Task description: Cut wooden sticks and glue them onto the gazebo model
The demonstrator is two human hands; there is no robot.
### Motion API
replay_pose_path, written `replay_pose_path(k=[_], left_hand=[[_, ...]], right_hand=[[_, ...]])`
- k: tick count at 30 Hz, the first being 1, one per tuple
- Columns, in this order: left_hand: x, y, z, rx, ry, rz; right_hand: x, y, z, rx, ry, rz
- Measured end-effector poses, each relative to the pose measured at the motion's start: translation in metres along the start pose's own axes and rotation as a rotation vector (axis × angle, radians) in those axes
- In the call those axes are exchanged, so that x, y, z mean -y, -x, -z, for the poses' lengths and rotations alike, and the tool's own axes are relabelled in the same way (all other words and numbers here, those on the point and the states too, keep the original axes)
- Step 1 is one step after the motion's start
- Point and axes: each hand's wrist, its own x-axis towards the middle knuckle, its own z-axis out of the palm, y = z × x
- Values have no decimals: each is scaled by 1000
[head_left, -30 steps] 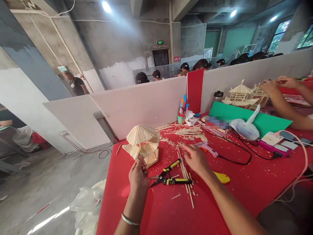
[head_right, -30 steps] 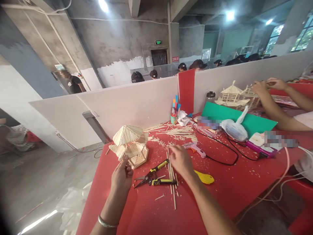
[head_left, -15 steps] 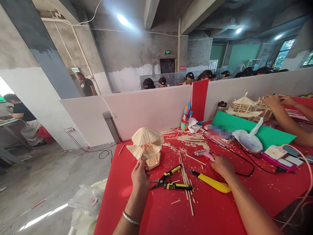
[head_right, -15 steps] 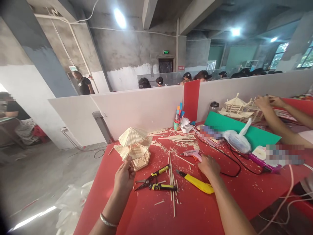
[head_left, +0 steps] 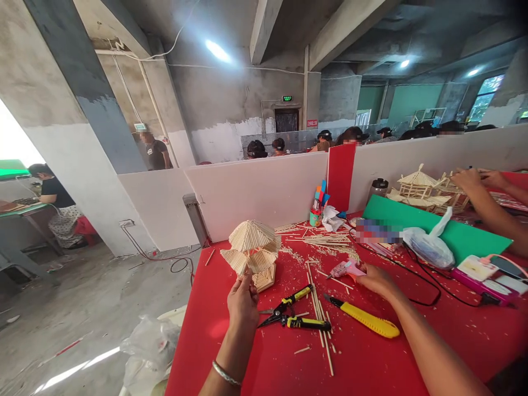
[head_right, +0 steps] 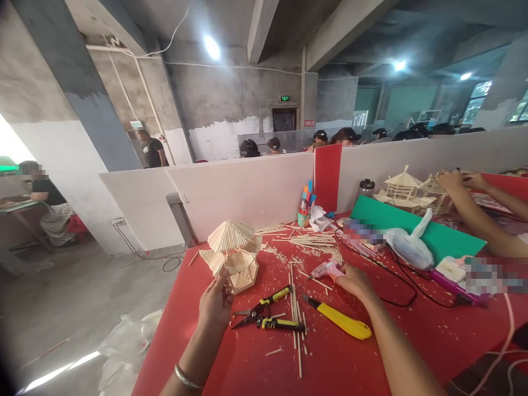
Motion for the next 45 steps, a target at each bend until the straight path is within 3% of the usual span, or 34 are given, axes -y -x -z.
replay_pose_path(k=[5, 6, 10, 13, 15, 18, 21, 26, 32, 45], left_hand=[[-1, 2, 0, 5, -7, -7], [-1, 2, 0, 6, -10, -8], [0, 2, 0, 3, -15, -23], [1, 2, 0, -1, -20, -26], [2, 2, 0, 3, -20, -25], [3, 3, 0, 2, -24, -26], [4, 3, 0, -1, -37, -21], [7, 1, 3, -2, -68, -12], [9, 8, 0, -28, -61, -24], [12, 8, -1, -42, -88, -91]], right_hand=[[30, 22, 1, 35, -285, 80], [40, 27, 5, 63, -434, 129], [87, 50, 27, 285, -716, 349], [125, 63, 42, 414, -795, 513], [150, 69, 47, 458, -710, 648], [184, 77, 49, 370, -599, 800], [208, 82, 43, 163, -480, 929], [214, 80, 23, -144, -258, 968], [212, 77, 18, -171, -93, 973], [227, 90, 4, -410, 86, 971]])
